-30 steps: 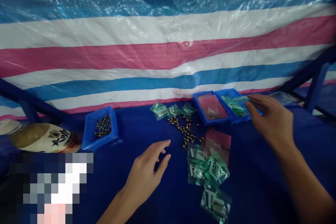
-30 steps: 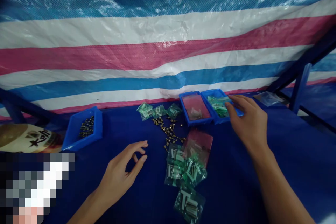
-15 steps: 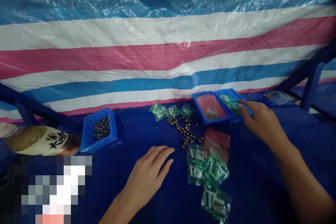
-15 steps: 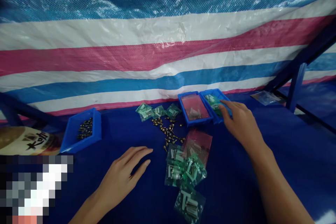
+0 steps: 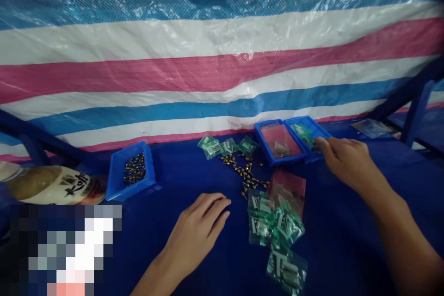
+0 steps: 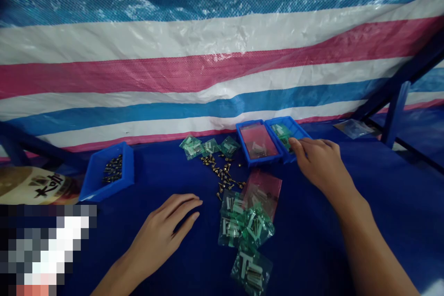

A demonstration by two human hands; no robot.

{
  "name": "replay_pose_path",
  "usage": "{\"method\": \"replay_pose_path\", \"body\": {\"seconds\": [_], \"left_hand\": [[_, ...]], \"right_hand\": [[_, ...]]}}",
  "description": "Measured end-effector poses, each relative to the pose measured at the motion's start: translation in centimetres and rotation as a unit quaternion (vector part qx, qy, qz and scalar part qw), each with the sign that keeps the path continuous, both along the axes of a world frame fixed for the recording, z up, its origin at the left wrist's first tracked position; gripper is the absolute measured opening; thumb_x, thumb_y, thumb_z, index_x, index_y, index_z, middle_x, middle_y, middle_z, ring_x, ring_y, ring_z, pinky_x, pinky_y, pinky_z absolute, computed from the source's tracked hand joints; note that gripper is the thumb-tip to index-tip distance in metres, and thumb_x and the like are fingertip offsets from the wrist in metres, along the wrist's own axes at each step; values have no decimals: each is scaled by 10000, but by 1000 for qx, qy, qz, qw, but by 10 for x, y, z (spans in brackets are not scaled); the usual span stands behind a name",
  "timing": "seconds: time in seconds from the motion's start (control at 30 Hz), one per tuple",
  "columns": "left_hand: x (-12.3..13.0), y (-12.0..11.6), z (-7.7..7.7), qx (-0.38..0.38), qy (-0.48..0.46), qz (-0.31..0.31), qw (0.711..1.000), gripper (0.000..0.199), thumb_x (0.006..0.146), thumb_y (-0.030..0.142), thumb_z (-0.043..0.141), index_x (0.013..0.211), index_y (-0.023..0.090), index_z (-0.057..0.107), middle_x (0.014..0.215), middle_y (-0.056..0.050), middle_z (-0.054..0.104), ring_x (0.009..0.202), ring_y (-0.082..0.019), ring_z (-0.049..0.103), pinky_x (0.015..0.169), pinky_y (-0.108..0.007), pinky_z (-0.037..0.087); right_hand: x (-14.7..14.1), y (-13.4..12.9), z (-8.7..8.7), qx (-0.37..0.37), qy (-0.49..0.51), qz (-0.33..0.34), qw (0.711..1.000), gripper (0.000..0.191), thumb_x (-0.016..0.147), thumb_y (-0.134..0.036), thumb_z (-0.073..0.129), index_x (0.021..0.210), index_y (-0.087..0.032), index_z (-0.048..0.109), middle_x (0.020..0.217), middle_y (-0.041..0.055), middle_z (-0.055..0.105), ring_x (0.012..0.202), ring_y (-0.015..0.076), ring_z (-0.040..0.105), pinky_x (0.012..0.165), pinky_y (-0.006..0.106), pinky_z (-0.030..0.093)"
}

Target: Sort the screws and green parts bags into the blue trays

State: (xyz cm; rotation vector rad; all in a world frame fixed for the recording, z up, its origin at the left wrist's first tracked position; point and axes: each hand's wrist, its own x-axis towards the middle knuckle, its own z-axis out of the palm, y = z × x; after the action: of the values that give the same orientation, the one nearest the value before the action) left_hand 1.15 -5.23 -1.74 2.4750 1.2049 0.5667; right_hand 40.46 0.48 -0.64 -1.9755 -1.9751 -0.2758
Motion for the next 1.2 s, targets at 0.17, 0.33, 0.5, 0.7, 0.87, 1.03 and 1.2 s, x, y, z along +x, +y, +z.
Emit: {"method": "replay_pose_path", "body": {"seconds": [0.17,0.33,0.5,0.7,0.87,1.03,1.2], "left_hand": [[0,1,0,12,2,-3,1000,235,977,228,479,1167,253,614,1172,-46,638,1048,-215,625,886,-370,551],[0,0,0,23,6,-10,1000,231,979,219,477,1164,238,614,1169,-52,635,1052,-214,617,876,-370,555],[2,0,0,42,7,-28,999,224,969,258,511,1162,232,621,1157,-63,640,1051,-219,595,857,-368,559],[27,-22,7,98,56,-205,972,453,921,516,549,1330,324,535,1393,-33,533,1251,-261,484,979,-418,501],[61,-43,-6,212,73,-350,910,422,989,468,429,1407,406,434,1551,64,346,1402,-215,341,1024,-360,454],[63,-40,-9,223,77,-334,913,295,1005,321,453,1266,272,581,1395,20,542,1317,-176,436,1063,-336,398],[38,-38,-2,124,40,-276,952,201,935,352,595,1036,187,650,1056,-18,672,1111,-181,567,1033,-362,412]], "right_hand": [[-2,0,3,16,-2,11,1000,459,998,-433,344,811,-188,684,908,77,727,862,237,676,811,343,439],[-29,-14,23,100,39,32,994,342,955,-439,494,844,-181,689,986,87,702,850,218,640,779,318,438],[-56,-34,43,-178,165,198,950,243,925,-463,548,899,-257,675,837,-3,680,698,145,601,632,258,425],[-69,-34,24,-394,149,216,881,153,869,-367,610,863,-214,601,794,7,660,725,176,604,623,269,387],[-73,-31,9,-373,119,202,898,195,802,-351,669,775,-207,541,780,15,631,685,176,555,577,281,316],[-81,-34,6,-348,93,198,912,229,831,-395,649,775,-209,527,782,11,629,673,176,559,581,294,281],[-103,-41,6,-291,49,210,932,251,865,-422,635,802,-208,519,827,20,638,713,203,609,583,298,265]]}}
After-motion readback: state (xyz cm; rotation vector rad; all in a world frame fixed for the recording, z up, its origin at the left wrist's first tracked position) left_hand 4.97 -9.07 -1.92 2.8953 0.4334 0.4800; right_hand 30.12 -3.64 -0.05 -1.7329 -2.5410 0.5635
